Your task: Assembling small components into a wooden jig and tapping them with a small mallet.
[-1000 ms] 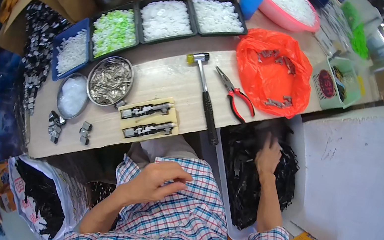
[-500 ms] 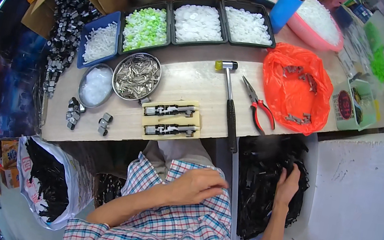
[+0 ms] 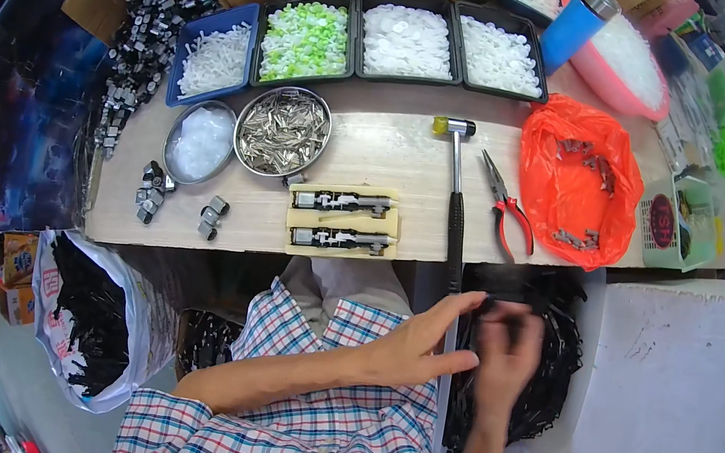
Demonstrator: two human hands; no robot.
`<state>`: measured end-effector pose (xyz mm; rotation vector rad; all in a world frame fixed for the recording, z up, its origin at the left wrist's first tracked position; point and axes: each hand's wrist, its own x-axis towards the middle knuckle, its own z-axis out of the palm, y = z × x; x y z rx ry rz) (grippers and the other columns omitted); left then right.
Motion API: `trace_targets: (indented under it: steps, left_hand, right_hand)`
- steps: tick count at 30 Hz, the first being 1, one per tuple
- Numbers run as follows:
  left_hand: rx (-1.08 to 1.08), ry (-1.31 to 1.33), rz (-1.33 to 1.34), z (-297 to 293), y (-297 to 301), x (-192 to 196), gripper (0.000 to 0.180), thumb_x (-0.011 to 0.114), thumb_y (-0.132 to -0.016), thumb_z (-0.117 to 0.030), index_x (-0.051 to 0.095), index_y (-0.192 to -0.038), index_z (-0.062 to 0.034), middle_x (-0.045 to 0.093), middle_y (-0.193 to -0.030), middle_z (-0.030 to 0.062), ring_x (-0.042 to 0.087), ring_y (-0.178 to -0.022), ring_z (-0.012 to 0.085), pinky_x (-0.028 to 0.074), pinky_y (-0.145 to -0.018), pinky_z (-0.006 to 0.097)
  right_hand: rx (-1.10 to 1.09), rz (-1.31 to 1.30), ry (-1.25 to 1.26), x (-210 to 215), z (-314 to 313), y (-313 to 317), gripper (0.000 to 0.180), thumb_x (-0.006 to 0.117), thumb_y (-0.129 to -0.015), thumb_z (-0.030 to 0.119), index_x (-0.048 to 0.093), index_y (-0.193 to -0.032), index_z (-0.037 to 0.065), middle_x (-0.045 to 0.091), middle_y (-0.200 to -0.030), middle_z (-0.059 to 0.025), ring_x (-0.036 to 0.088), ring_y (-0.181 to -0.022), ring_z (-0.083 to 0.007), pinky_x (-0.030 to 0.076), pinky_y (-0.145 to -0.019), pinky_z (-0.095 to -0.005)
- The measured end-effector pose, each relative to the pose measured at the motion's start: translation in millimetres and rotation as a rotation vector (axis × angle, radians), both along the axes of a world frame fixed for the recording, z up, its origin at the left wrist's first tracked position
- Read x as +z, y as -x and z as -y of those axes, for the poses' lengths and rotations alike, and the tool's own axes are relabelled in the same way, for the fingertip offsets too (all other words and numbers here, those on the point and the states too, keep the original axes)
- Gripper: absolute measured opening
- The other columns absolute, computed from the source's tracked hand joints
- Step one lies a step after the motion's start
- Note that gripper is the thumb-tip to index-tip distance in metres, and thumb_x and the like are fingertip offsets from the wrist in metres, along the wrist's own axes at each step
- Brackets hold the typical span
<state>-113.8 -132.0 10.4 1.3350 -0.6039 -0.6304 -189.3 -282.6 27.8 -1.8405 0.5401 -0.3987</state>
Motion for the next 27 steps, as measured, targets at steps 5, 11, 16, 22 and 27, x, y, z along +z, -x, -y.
trace_targets:
  steps: [5, 11, 16, 22, 27]
  left_hand:
    - [0.222, 0.334, -0.602, -30, -8, 8, 0.046, 0.054, -0.107, -0.017, 0.041, -0.149, -0.0029, 0.057, -0.132, 0.0061, 0.057, -0.117, 0.0119, 0.046, -0.101, 0.027]
    - [0.446, 0.325, -0.544, -87, -16, 18, 0.031, 0.054, -0.107, -0.015, 0.058, -0.133, 0.0006, 0.063, -0.134, 0.0096, 0.059, -0.118, 0.0145, 0.047, -0.102, 0.029]
    - [0.537, -0.075, -0.041, -124, -25, 18, 0.026, 0.062, -0.101, -0.01, 0.063, -0.124, 0.0018, 0.069, -0.116, 0.0126, 0.067, -0.105, 0.0209, 0.053, -0.091, 0.03]
    - [0.543, -0.181, 0.06, -149, -47, 23, 0.018, 0.072, -0.091, 0.0, 0.071, -0.109, 0.003, 0.071, -0.096, 0.0038, 0.063, -0.086, 0.0081, 0.05, -0.076, 0.024]
    - [0.377, -0.21, -0.192, -161, -72, 27, 0.018, 0.071, -0.093, -0.002, 0.071, -0.111, 0.0015, 0.07, -0.091, 0.0009, 0.059, -0.077, 0.0037, 0.046, -0.066, 0.019]
  right_hand:
    - [0.378, 0.128, 0.39, 6, -68, -47, 0.048, 0.063, -0.087, -0.001, 0.053, -0.134, -0.004, 0.055, -0.122, -0.0206, 0.06, -0.108, -0.0379, 0.051, -0.089, -0.0388]
    - [0.345, 0.292, -0.341, -4, -127, -64, 0.033, 0.062, -0.092, -0.003, 0.052, -0.124, 0.0, 0.054, -0.119, -0.0129, 0.058, -0.109, -0.0289, 0.046, -0.098, -0.0359]
    - [0.286, 0.459, -1.064, -2, -142, -88, 0.026, 0.07, -0.092, -0.004, 0.051, -0.105, 0.007, 0.058, -0.103, -0.0064, 0.06, -0.106, -0.0232, 0.048, -0.1, -0.039]
    - [0.329, 0.261, -0.802, -1, -115, -94, 0.038, 0.077, -0.089, 0.007, 0.055, -0.12, 0.006, 0.062, -0.116, -0.012, 0.058, -0.122, -0.0258, 0.047, -0.106, -0.0398]
    - [0.735, 0.285, 0.661, 15, -66, -112, 0.05, 0.083, -0.071, 0.008, 0.07, -0.119, 0.007, 0.064, -0.115, -0.0124, 0.059, -0.111, -0.0331, 0.049, -0.096, -0.0431]
